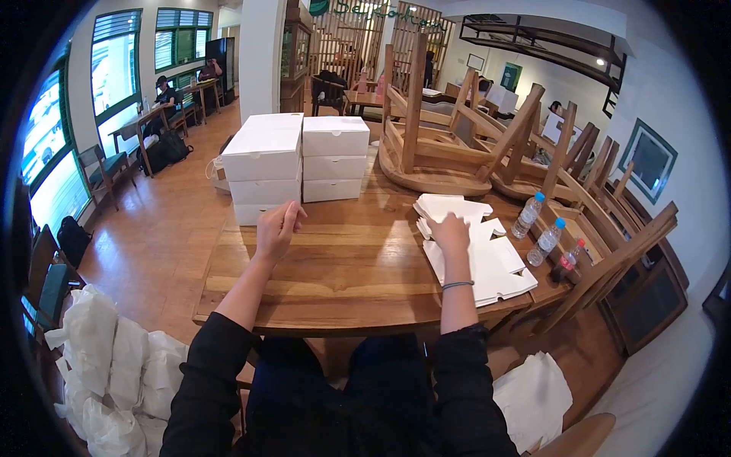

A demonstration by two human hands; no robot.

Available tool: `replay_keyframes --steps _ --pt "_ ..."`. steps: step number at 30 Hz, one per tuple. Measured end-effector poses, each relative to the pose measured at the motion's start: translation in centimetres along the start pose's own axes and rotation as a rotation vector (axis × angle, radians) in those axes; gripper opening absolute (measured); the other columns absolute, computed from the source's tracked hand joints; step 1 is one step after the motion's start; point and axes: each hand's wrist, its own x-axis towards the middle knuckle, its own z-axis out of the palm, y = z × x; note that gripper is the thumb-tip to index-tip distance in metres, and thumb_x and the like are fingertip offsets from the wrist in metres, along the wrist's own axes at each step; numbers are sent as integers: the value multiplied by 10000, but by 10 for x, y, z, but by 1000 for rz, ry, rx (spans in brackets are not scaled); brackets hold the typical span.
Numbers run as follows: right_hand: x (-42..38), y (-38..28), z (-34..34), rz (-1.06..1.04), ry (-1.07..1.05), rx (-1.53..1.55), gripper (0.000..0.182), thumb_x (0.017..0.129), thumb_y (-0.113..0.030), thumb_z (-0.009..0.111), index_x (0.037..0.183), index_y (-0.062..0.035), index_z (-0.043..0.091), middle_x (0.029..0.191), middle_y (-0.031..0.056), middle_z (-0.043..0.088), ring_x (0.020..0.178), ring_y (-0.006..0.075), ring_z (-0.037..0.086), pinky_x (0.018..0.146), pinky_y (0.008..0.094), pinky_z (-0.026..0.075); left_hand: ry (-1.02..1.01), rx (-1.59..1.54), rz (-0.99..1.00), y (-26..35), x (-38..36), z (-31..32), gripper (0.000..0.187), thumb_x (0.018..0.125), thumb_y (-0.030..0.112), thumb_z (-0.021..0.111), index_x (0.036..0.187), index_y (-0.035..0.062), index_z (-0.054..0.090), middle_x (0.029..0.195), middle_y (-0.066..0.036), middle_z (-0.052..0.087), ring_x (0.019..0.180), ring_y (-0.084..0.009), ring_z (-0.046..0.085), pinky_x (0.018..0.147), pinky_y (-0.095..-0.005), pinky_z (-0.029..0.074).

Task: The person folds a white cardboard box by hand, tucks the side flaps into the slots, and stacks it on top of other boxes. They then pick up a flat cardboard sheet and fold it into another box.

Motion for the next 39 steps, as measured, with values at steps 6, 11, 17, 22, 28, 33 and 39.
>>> replay_keyframes --steps 6,11,17,22,28,33,39 --pt "5 35 -20 115 -467 12 855 724 -507 915 1217 147 669 1212 291 709 827 397 771 634 475 662 0 -44 -97 -9 -1 0 443 1121 293 476 830 43 696 597 -62 609 549 -173 619 564 -327 478" --pt "3 14 -29 28 -493 -114 851 682 -449 955 1191 168 665 1203 290 711 885 370 770 619 468 687 8 -70 -140 -7 0 2 463 1123 304 478 824 36 709 587 -57 603 544 -160 617 566 -324 484" --pt "-4 10 -23 -19 -425 -246 884 580 -704 900 1082 15 788 1101 203 779 1006 333 755 917 398 582 -15 -64 -155 -9 1 1 465 1121 309 479 831 32 715 590 -56 612 548 -156 623 568 -319 488" --pt "-5 8 -27 -16 -458 -228 912 594 -688 905 1094 61 757 1098 230 765 957 346 761 812 421 617 -23 -73 -162 -10 2 2 467 1122 309 476 832 33 715 587 -54 610 545 -153 622 568 -315 489" --pt "-2 14 -28 -6 -514 -136 972 695 -633 893 1195 171 672 1168 306 718 932 387 762 635 464 676 -18 -90 -175 -9 2 -1 474 1125 324 474 838 35 715 590 -50 612 541 -148 616 564 -313 487" --pt "2 16 -25 24 -500 -96 942 734 -595 881 1211 187 657 1160 312 717 896 387 766 595 447 673 -24 -94 -182 -9 3 -1 479 1127 334 473 847 32 719 592 -51 610 543 -145 615 564 -314 487" --pt "-4 10 -21 19 -423 -271 750 701 -696 802 1044 -30 809 1007 166 792 922 317 767 845 393 602 -32 -94 -192 -8 3 -1 489 1127 339 476 837 29 718 588 -51 605 545 -148 615 566 -317 486"
